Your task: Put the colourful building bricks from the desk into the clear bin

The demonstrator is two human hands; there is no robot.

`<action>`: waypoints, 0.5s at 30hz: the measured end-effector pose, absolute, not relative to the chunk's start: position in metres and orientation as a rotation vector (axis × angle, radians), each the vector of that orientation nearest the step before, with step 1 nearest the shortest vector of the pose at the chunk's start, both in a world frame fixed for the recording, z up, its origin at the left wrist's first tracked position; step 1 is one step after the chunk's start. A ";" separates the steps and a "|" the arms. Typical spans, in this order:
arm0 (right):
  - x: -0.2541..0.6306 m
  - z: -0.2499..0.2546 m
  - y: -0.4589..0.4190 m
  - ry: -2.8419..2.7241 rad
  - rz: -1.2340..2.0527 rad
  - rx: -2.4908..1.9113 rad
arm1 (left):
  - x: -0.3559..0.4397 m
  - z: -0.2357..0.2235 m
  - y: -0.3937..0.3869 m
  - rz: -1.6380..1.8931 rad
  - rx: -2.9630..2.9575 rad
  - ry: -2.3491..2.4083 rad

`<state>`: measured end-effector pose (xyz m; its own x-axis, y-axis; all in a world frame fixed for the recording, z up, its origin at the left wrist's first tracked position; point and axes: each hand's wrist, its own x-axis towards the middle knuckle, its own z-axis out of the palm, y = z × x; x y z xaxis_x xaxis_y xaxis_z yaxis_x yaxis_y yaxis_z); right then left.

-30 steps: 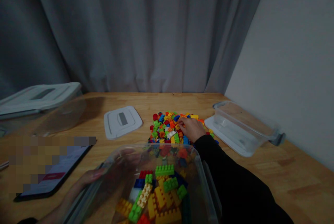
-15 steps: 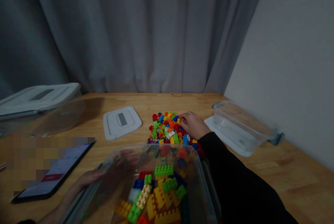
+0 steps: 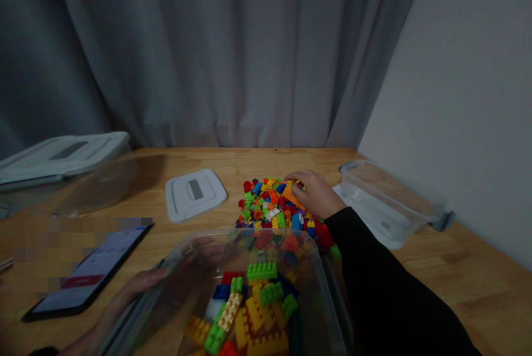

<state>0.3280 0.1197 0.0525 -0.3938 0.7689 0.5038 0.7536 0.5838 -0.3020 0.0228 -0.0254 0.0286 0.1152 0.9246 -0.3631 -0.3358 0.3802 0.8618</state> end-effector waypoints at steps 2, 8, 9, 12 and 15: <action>0.328 0.053 0.119 -2.192 0.040 -1.226 | 0.023 0.029 -0.024 1.037 0.676 1.083; 0.327 0.056 0.114 -2.175 0.088 -1.261 | 0.019 0.022 -0.024 1.059 0.699 1.092; 0.326 0.057 0.113 -2.176 0.098 -1.267 | 0.018 0.021 -0.024 1.059 0.705 1.113; 0.325 0.058 0.110 -2.187 0.096 -1.279 | 0.017 0.020 -0.025 1.076 0.756 1.118; 0.322 0.062 0.106 -2.222 0.073 -1.268 | 0.018 0.022 -0.023 1.072 0.770 1.053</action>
